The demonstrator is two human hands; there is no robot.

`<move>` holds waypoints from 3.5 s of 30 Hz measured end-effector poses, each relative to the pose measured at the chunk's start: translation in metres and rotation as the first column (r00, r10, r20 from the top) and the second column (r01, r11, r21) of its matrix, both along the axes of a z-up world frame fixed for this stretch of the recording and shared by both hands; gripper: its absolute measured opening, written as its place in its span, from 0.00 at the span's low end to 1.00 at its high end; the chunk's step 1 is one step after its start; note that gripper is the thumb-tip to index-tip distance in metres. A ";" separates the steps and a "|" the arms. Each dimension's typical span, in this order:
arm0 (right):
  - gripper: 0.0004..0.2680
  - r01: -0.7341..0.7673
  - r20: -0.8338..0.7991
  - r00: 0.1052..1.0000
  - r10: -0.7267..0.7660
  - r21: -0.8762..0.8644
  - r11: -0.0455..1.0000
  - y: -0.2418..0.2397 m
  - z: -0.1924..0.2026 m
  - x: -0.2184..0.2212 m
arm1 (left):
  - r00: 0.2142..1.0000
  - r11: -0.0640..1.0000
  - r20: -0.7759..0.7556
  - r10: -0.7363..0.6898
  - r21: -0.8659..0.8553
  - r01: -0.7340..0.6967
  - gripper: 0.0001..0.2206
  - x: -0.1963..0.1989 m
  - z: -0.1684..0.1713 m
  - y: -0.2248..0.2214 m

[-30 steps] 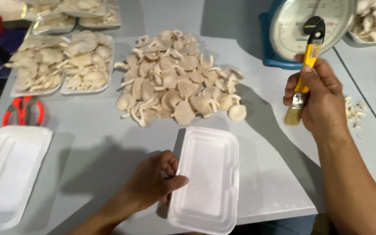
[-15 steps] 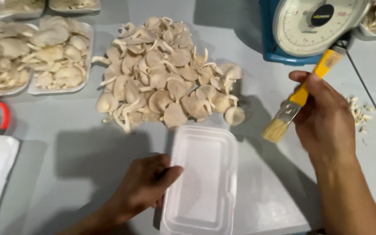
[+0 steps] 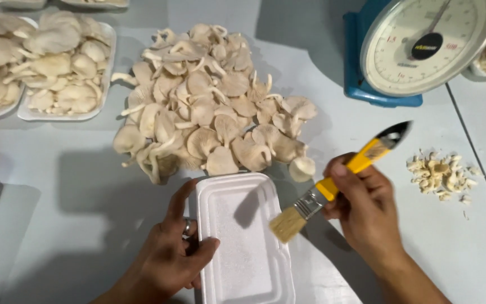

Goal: The person uses a small brush to clean oyster mushrooms one by one, removing debris from the caps and stems. The cleaned mushrooms are placed into a white styrofoam container. A scale and additional containers are visible on the table.

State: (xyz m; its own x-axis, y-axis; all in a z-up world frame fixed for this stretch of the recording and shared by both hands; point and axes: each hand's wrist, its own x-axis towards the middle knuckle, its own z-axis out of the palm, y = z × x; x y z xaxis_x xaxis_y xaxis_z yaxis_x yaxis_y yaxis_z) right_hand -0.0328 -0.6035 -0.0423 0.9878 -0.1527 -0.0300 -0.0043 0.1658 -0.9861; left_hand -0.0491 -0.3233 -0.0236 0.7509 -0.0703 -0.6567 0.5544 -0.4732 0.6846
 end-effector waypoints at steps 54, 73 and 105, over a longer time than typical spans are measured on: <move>0.16 -0.209 -0.082 0.972 0.220 0.124 0.970 -0.001 -0.039 0.018 | 0.115 0.880 0.914 -0.389 0.331 0.340 0.12 0.148 0.021 0.026; 0.10 -0.063 0.122 0.989 0.085 -0.177 0.982 -0.009 -0.009 0.026 | 0.507 0.725 0.517 -0.689 0.485 0.490 0.15 0.129 0.034 0.018; 0.13 0.080 0.176 0.984 -0.010 -0.399 0.913 -0.013 0.005 0.039 | -0.180 0.639 0.620 -0.764 0.765 -0.075 0.03 0.207 -0.055 -0.051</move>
